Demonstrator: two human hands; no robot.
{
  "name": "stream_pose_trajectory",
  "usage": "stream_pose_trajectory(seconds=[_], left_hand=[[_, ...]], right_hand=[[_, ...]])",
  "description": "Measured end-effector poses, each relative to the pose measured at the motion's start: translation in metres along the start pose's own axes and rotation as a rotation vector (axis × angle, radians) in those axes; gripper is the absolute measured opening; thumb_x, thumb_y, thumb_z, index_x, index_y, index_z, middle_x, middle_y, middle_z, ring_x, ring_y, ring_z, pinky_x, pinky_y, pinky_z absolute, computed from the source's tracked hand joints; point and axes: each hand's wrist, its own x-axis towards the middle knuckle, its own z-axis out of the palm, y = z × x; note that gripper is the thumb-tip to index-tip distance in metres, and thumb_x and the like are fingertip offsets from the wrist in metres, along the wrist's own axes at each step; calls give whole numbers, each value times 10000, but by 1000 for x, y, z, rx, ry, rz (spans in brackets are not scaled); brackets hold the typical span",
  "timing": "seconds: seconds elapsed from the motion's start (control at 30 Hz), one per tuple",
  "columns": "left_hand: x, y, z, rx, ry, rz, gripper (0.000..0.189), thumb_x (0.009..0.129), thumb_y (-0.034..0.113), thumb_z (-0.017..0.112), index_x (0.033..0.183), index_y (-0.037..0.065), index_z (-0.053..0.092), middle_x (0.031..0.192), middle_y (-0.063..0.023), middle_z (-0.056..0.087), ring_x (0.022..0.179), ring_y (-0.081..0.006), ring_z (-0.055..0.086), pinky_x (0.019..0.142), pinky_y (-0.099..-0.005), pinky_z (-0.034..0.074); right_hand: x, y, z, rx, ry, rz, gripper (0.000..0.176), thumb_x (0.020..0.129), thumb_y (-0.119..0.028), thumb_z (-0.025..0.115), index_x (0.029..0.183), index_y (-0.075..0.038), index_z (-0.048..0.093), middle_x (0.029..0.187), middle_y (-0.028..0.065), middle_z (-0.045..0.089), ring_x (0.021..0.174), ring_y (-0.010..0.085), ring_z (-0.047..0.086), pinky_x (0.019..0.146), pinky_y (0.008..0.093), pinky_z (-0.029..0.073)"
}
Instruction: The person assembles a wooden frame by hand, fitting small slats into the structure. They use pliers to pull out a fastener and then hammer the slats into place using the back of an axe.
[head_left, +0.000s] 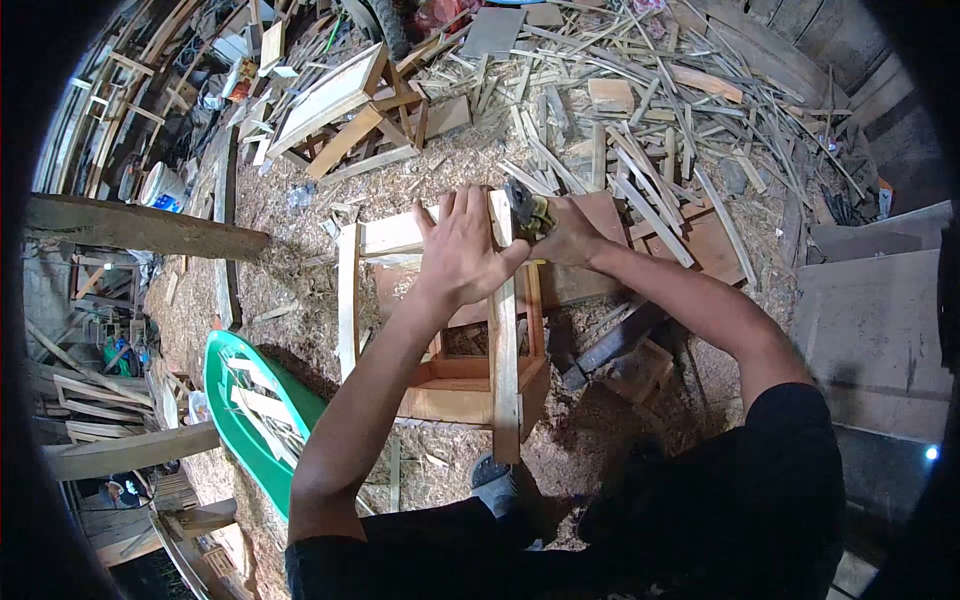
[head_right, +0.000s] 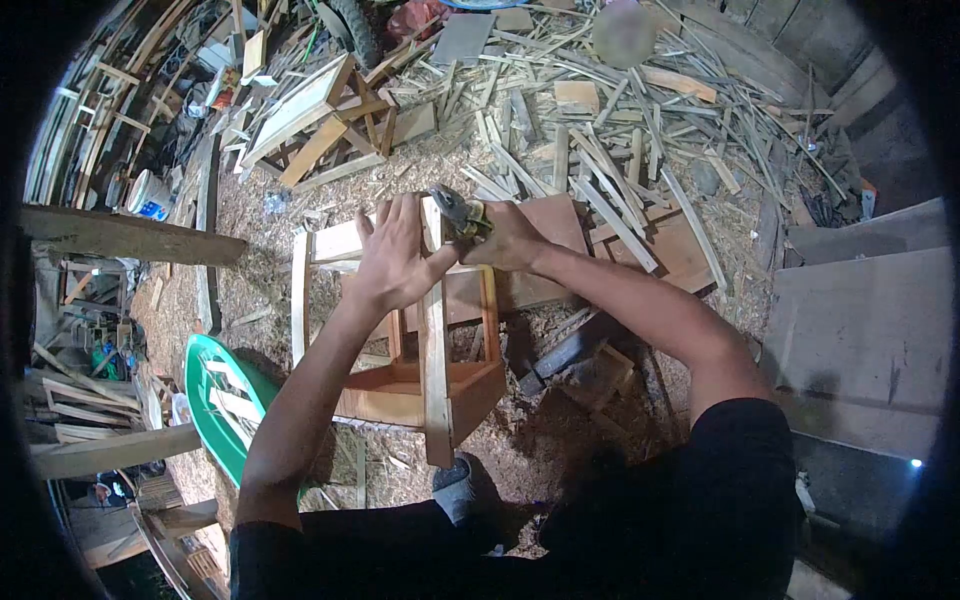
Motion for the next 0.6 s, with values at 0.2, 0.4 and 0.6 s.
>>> stream_pose_trajectory(seconds=[0.2,0.4,0.6], left_hand=[[2,-6,4,-19,24,5,778,730,522,621,1185,-80,431,1226,-232,507,1243,-409,430,1073,-706,143],[3,0,-7,-31,-48,-31,790,734,495,545,1245,-84,379,1272,-260,465,1314,-438,366,1141,-654,78],[5,-7,3,-56,36,10,723,747,513,604,1150,-67,449,1226,-228,520,1253,-398,435,1074,-713,124]], right_hand=[[-12,12,3,-92,121,-96,488,715,-189,812,1125,-22,605,933,125,690,853,141,644,770,331,519],[-33,44,-25,-102,313,14,237,852,-119,682,1053,0,641,867,161,690,788,213,669,706,348,516],[-54,15,-35,-358,253,-81,195,830,-209,694,908,-41,635,787,19,615,719,157,559,684,306,476]])
